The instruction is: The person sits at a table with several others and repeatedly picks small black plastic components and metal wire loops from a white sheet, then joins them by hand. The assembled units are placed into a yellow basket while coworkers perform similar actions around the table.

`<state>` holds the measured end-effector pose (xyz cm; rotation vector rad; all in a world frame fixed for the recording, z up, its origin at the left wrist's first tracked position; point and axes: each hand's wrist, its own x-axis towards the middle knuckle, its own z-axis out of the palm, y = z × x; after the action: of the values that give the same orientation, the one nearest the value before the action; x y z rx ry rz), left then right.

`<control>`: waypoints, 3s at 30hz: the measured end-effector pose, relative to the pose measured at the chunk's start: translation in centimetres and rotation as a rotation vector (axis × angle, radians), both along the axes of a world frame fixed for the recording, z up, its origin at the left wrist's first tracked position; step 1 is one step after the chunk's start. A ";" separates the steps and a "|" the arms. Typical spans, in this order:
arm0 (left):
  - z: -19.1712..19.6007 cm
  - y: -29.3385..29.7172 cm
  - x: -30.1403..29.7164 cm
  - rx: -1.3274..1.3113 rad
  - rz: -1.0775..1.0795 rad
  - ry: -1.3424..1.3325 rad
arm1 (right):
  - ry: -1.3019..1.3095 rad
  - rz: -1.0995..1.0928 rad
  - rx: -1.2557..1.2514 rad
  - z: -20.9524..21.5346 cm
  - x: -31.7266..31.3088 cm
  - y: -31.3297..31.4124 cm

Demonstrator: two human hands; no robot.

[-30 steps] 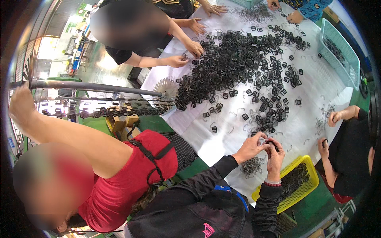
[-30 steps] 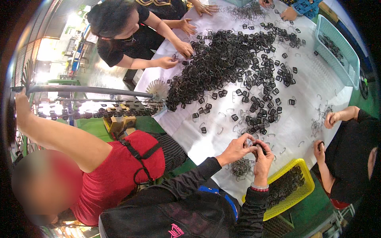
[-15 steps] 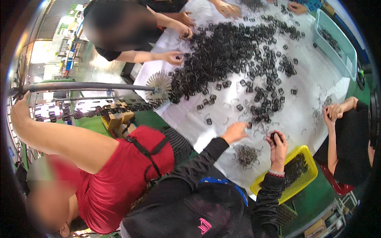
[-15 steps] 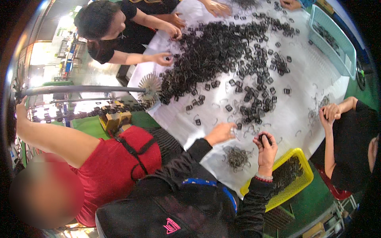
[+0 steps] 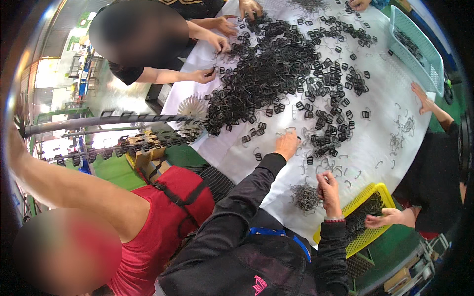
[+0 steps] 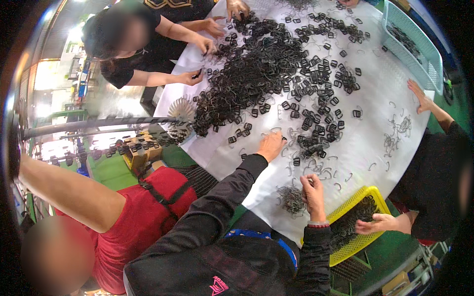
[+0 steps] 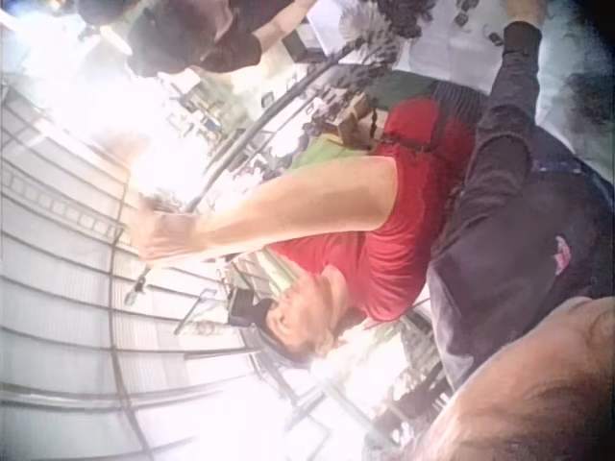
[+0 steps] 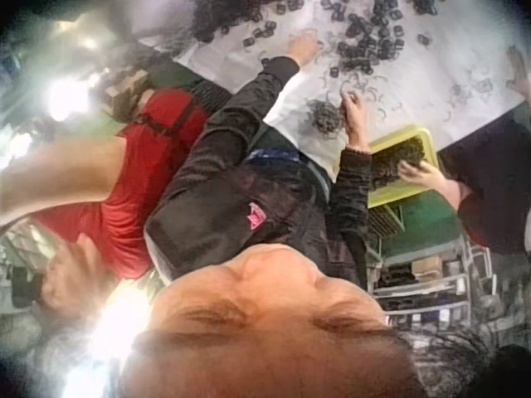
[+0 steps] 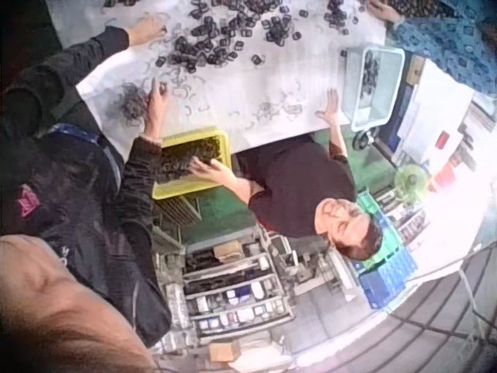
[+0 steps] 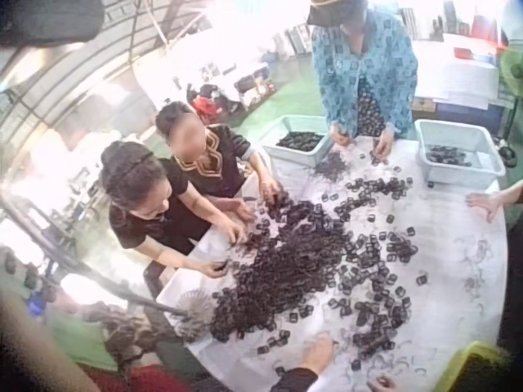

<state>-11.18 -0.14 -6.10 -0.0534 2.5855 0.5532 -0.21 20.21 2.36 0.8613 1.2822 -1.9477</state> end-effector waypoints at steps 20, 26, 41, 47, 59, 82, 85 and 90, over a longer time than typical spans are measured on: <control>0.9 -2.5 1.1 0.428 0.147 0.080 | 0.728 0.450 0.885 -8.4 -3.0 -2.9; 7.7 -4.4 -0.7 1.575 0.673 -0.545 | 0.908 0.425 1.104 -9.1 -1.4 -2.2; 1.2 6.7 -2.9 0.159 -0.276 0.202 | 0.541 0.178 0.598 -2.5 3.1 -4.3; 2.5 5.2 -2.8 0.146 -0.253 0.190 | 0.322 -0.127 0.700 -4.9 0.7 -2.0; 4.2 -1.5 -3.5 0.492 0.046 -0.079 | 0.434 0.663 1.125 -7.6 -7.8 0.6; 1.7 5.4 -1.8 0.229 -0.530 0.220 | 0.410 0.380 1.213 -7.1 -3.5 -1.5; 1.1 4.6 -0.9 0.185 -0.507 0.189 | 0.336 0.517 1.172 -7.9 -3.4 -1.7; 2.0 2.7 0.0 0.345 -0.399 0.188 | 0.375 0.287 0.993 -7.3 -2.3 -0.9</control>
<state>-11.15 2.57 -4.08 0.6418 2.5348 0.8697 -2.52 19.29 -4.95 0.6750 2.5178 -1.2077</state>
